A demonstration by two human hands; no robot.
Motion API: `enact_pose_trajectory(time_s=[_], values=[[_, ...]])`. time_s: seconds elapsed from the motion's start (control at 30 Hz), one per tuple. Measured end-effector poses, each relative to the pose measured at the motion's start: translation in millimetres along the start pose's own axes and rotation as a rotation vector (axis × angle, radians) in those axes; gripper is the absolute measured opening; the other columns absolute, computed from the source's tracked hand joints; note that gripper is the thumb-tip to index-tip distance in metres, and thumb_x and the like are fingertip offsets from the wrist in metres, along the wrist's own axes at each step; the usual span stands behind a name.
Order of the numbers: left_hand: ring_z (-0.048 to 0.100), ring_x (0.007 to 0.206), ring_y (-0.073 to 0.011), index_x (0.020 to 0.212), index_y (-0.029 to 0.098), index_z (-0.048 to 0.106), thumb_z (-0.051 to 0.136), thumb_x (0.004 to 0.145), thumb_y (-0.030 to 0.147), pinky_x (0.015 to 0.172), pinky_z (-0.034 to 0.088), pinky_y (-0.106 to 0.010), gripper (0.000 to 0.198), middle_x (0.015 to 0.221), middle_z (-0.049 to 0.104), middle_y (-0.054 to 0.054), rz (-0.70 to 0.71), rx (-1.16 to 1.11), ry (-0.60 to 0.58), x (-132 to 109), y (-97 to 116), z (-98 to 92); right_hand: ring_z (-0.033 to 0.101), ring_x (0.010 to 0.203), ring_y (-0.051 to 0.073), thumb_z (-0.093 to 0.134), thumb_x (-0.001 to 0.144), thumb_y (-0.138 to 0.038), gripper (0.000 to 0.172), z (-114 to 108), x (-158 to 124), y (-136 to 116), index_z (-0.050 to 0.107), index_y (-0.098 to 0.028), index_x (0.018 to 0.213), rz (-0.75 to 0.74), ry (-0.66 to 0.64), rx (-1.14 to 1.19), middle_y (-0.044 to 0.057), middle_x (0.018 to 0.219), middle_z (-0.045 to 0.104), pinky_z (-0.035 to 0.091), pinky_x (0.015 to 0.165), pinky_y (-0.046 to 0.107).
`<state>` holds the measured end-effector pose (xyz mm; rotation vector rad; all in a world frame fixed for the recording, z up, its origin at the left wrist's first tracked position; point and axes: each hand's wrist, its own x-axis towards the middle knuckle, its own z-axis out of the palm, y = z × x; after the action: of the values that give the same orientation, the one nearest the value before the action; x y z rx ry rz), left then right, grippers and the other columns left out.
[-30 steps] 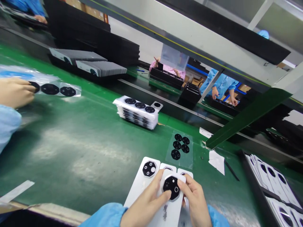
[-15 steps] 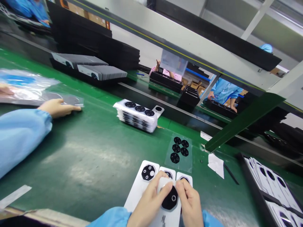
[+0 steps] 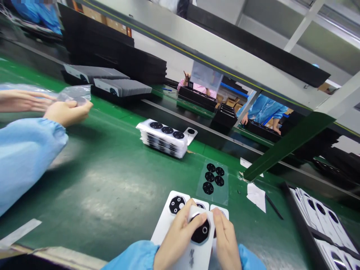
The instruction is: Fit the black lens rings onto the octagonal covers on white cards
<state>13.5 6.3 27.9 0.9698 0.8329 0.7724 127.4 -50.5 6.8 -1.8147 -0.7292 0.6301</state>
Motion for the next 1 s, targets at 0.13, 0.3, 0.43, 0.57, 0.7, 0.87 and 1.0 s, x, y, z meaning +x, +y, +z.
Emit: enact_pose_trajectory(time_s=[0.13,0.3,0.43,0.57,0.7,0.87,1.0], values=[[0.057,0.082,-0.0215,0.083,0.023,0.056,0.058,0.073,0.041,0.073,0.045,-0.029,0.021,0.078,0.061,0.001,-0.069,-0.012,0.013,-2.4,1.3,-2.3,0.057,0.108,0.029,0.055,0.070,-0.069,0.063,1.8,1.3,-3.8,0.071,-0.014,0.097,0.058,0.002,0.036,0.010,0.107,0.069,0.045,0.090,0.032],[0.047,0.119,-0.0269,0.095,0.023,0.062,0.060,0.073,0.041,0.097,0.037,-0.032,0.028,0.115,0.063,-0.005,-0.134,-0.014,0.092,-2.1,-0.9,-7.9,0.056,0.109,0.028,0.058,0.070,-0.065,0.058,0.8,2.6,-8.1,0.070,-0.014,0.098,0.124,-0.037,0.099,0.010,0.110,0.067,0.044,0.090,0.030],[0.036,0.129,-0.0266,0.096,0.023,0.061,0.066,0.071,0.043,0.102,0.030,-0.032,0.033,0.127,0.055,-0.006,-0.140,-0.045,0.201,1.1,-3.8,-12.1,0.061,0.092,0.022,0.059,0.073,-0.060,0.046,-1.9,2.9,-13.9,0.067,-0.017,0.087,0.022,-0.191,0.148,0.006,0.094,0.069,0.047,0.078,0.027],[0.057,0.082,-0.0202,0.073,0.022,0.053,0.061,0.075,0.049,0.074,0.044,-0.028,0.029,0.076,0.059,0.001,0.008,-0.079,0.138,3.4,4.6,-15.8,0.058,0.059,0.014,0.065,0.067,-0.062,0.044,-6.6,-2.2,-8.5,0.057,-0.019,0.075,-0.022,-0.504,0.262,0.001,0.069,0.065,0.045,0.058,0.024],[0.054,0.072,-0.0147,0.083,0.023,0.048,0.057,0.080,0.050,0.071,0.044,-0.026,0.028,0.076,0.055,0.003,0.073,-0.171,0.073,0.2,8.2,-17.4,0.055,0.049,0.012,0.071,0.059,-0.062,0.048,-13.4,-2.4,0.6,0.053,-0.018,0.069,0.054,-0.536,0.267,0.000,0.060,0.063,0.041,0.049,0.022],[0.056,0.076,-0.0182,0.091,0.022,0.050,0.068,0.070,0.051,0.053,0.044,-0.022,0.040,0.086,0.059,-0.003,0.019,0.005,-0.212,-9.4,-13.6,-18.4,0.060,0.057,0.016,0.070,0.063,-0.058,0.044,-12.3,11.5,-12.0,0.056,-0.018,0.073,-0.015,-0.360,0.337,0.002,0.063,0.063,0.047,0.053,0.025],[0.049,0.055,-0.0124,0.086,0.020,0.052,0.053,0.077,0.061,0.038,0.036,-0.019,0.042,0.070,0.052,0.001,0.107,0.115,-0.159,-4.9,5.2,-32.8,0.059,0.053,0.016,0.066,0.067,-0.061,0.047,-1.1,18.6,-23.0,0.058,-0.017,0.085,-0.046,-0.415,0.384,0.004,0.067,0.063,0.043,0.040,0.022]])
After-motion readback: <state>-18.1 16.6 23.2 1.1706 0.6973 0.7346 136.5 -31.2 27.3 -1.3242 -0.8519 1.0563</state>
